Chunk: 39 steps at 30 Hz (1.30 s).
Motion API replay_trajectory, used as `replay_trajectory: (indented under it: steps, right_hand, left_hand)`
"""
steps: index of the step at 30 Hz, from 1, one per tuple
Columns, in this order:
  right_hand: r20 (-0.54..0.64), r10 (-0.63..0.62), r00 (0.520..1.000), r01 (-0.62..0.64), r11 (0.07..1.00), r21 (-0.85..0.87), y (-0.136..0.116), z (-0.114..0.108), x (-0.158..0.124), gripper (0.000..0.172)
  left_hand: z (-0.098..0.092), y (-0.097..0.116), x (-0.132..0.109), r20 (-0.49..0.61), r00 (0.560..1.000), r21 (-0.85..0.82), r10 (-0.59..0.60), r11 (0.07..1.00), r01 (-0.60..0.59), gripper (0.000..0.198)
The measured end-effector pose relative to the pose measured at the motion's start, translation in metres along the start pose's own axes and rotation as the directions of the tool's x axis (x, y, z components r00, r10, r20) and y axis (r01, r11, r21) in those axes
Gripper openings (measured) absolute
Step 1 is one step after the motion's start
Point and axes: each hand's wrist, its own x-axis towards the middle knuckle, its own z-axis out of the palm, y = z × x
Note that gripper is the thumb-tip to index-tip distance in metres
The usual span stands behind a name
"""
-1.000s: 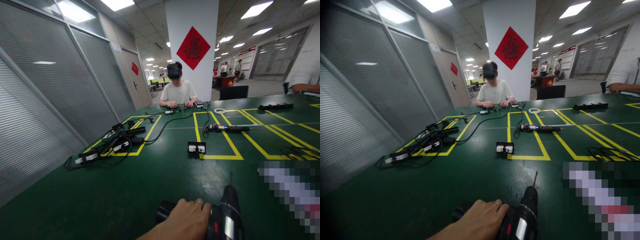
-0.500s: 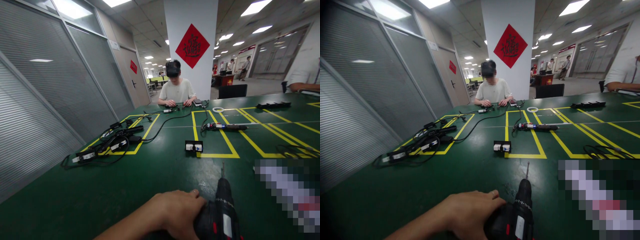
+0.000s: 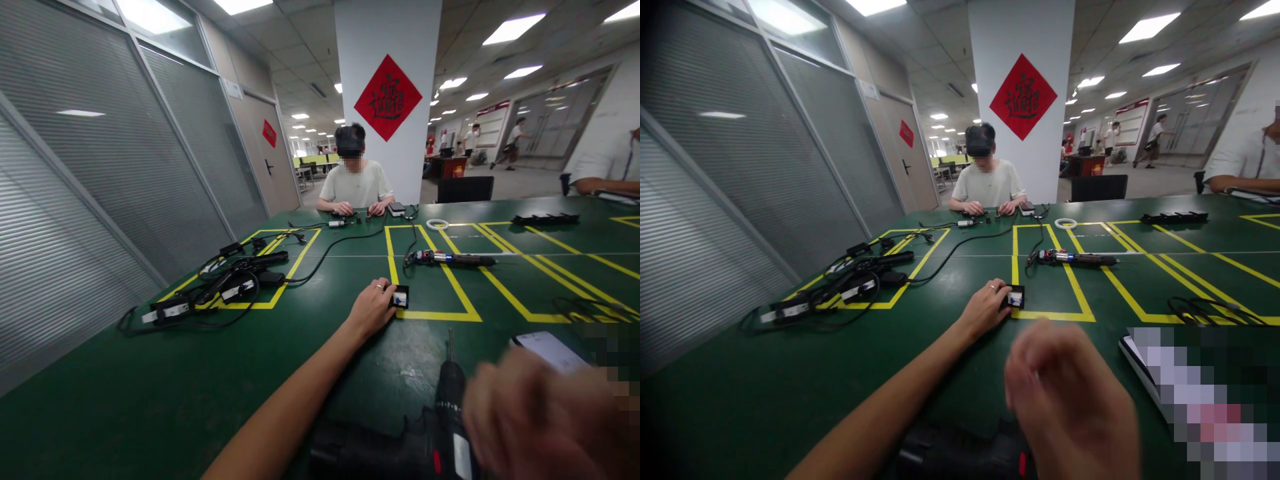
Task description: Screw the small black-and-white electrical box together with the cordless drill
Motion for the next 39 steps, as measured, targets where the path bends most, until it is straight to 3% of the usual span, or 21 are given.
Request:
replay_trajectory:
  steps: [3,5,7,10,13,25,39]
  right_hand:
    - [-0.050,0.015,0.999,-0.026,0.975,-0.222,0.030,0.007,0.052,0.007]
    - [0.064,0.029,0.998,0.013,0.813,-0.581,0.070,0.008,0.084,0.007]
    - [0.048,0.075,0.996,-0.023,0.739,-0.674,0.117,0.006,0.105,0.007]
    - [0.041,0.130,0.991,-0.055,0.661,-0.748,0.173,0.001,0.110,0.021]
    - [0.067,0.173,0.983,-0.055,0.617,-0.785,0.200,-0.003,0.101,0.033]
    - [0.039,0.187,0.982,-0.058,0.486,-0.872,0.201,0.004,0.089,0.036]
    - [0.058,0.165,0.985,-0.027,0.471,-0.882,0.203,0.003,0.087,0.030]
  left_hand:
    - [0.007,-0.004,-0.002,-0.002,1.000,-0.012,0.012,1.000,-0.012,0.026]
    - [0.010,-0.006,-0.003,-0.009,1.000,-0.029,0.015,0.999,-0.015,0.027]
    - [0.011,-0.009,-0.005,-0.014,1.000,-0.047,0.027,0.999,-0.028,0.031]
    - [0.011,-0.012,-0.006,-0.009,0.999,-0.053,0.050,0.997,-0.050,0.030]
    - [0.012,-0.014,-0.005,-0.007,0.998,-0.045,0.056,0.997,-0.057,0.031]
    - [0.006,-0.006,-0.007,0.012,0.999,-0.046,-0.030,0.998,0.031,0.031]
    - [0.005,-0.004,-0.009,0.009,0.999,-0.088,-0.037,0.995,0.038,0.033]
